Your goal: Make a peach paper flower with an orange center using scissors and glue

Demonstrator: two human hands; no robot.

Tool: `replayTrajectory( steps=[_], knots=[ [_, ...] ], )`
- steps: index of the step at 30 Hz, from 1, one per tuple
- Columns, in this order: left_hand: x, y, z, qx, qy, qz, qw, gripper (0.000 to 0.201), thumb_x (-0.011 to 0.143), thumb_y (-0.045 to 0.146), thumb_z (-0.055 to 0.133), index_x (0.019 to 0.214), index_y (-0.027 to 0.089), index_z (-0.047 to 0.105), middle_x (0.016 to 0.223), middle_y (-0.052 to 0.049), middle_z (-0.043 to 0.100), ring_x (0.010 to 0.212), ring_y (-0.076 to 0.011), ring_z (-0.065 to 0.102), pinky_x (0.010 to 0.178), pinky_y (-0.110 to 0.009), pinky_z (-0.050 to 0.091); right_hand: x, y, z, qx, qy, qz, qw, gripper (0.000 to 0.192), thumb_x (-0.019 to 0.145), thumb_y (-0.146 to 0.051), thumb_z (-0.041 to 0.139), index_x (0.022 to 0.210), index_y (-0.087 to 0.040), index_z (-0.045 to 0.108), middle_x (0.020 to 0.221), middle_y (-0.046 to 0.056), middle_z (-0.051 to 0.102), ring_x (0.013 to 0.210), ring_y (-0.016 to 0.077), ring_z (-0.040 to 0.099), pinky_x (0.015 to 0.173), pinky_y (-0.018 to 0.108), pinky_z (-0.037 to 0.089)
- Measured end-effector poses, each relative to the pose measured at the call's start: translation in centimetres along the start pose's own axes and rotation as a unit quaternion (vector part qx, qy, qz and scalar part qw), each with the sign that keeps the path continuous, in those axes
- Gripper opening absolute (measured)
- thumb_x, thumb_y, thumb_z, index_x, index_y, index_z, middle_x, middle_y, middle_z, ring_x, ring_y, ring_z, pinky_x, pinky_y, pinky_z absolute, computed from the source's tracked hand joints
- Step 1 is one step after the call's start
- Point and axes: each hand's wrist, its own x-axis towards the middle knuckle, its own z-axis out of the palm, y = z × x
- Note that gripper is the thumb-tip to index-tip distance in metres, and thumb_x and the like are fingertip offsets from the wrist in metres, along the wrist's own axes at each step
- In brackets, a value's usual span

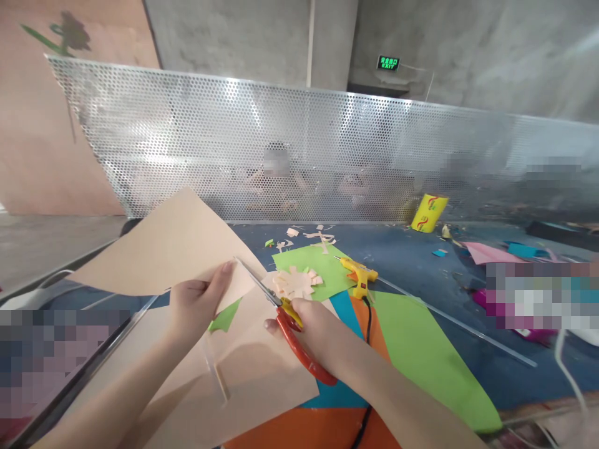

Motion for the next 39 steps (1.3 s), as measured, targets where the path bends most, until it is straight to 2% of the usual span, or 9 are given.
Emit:
replayTrajectory(
  steps=[7,16,23,30,33,36,39],
  knots=[
    [0.1,0.1,-0.3,0.013,-0.02,-0.007,1.0,0.062,0.064,0.063,0.051,0.025,0.021,0.029,0.029,0.002,0.024,0.033,-0.0075,0.026,0.037,-0.024,0.019,-0.3,-0.7,0.0,0.009,-0.01,0.025,1.0,0.027,0.078,-0.045,0.052,0.07,-0.019,0.046,0.069,0.001,0.055,0.064,0.0157,0.05,0.057,0.024,0.034],
    [0.0,-0.2,0.2,0.021,-0.032,-0.009,0.999,0.063,0.062,0.066,0.05,0.024,0.022,0.027,0.027,0.002,0.022,0.032,-0.0076,0.026,0.035,-0.024,0.021,-0.1,-0.4,0.3,0.009,0.007,-0.019,1.0,0.032,0.08,-0.047,0.05,0.068,-0.02,0.041,0.064,-0.001,0.051,0.059,0.0134,0.048,0.054,0.024,0.032],
    [0.1,-0.4,0.1,0.038,-0.037,-0.003,0.999,0.064,0.063,0.067,0.049,0.024,0.021,0.026,0.028,0.003,0.02,0.032,-0.0067,0.024,0.035,-0.023,0.019,-0.3,-0.7,0.2,0.023,-0.002,-0.004,1.0,0.03,0.079,-0.045,0.051,0.068,-0.019,0.042,0.066,-0.001,0.052,0.061,0.0139,0.05,0.055,0.024,0.033],
    [0.1,-0.8,0.5,0.031,-0.071,-0.007,0.997,0.061,0.061,0.068,0.047,0.028,0.022,0.024,0.033,0.004,0.019,0.035,-0.0062,0.021,0.035,-0.023,0.018,0.0,0.0,0.4,0.012,0.014,-0.027,0.999,0.034,0.08,-0.049,0.05,0.068,-0.02,0.04,0.063,-0.002,0.047,0.058,0.0127,0.046,0.053,0.024,0.032],
    [-0.1,-0.6,0.4,0.027,-0.065,-0.002,0.998,0.06,0.061,0.066,0.049,0.03,0.023,0.021,0.034,0.005,0.016,0.036,-0.0056,0.019,0.034,-0.023,0.017,-0.1,-0.2,0.4,0.013,0.016,-0.019,1.0,0.033,0.08,-0.049,0.051,0.067,-0.02,0.041,0.062,-0.003,0.047,0.056,0.0127,0.046,0.053,0.024,0.031],
    [-0.2,-0.6,0.3,0.0,-0.075,0.003,0.997,0.06,0.064,0.063,0.051,0.029,0.023,0.023,0.031,0.005,0.019,0.033,-0.0059,0.021,0.034,-0.023,0.018,-0.3,-0.5,0.4,0.031,0.01,-0.009,0.999,0.032,0.079,-0.048,0.052,0.068,-0.02,0.042,0.061,-0.003,0.047,0.057,0.013,0.046,0.053,0.023,0.033],
    [0.0,-0.9,0.4,-0.091,-0.118,-0.019,0.989,0.059,0.068,0.062,0.051,0.03,0.021,0.031,0.029,0.003,0.027,0.032,-0.0078,0.029,0.035,-0.022,0.026,-0.3,-0.5,0.5,0.041,0.013,-0.016,0.999,0.03,0.078,-0.046,0.053,0.069,-0.02,0.043,0.065,-0.002,0.05,0.06,0.0136,0.048,0.055,0.024,0.034]
  ],
)
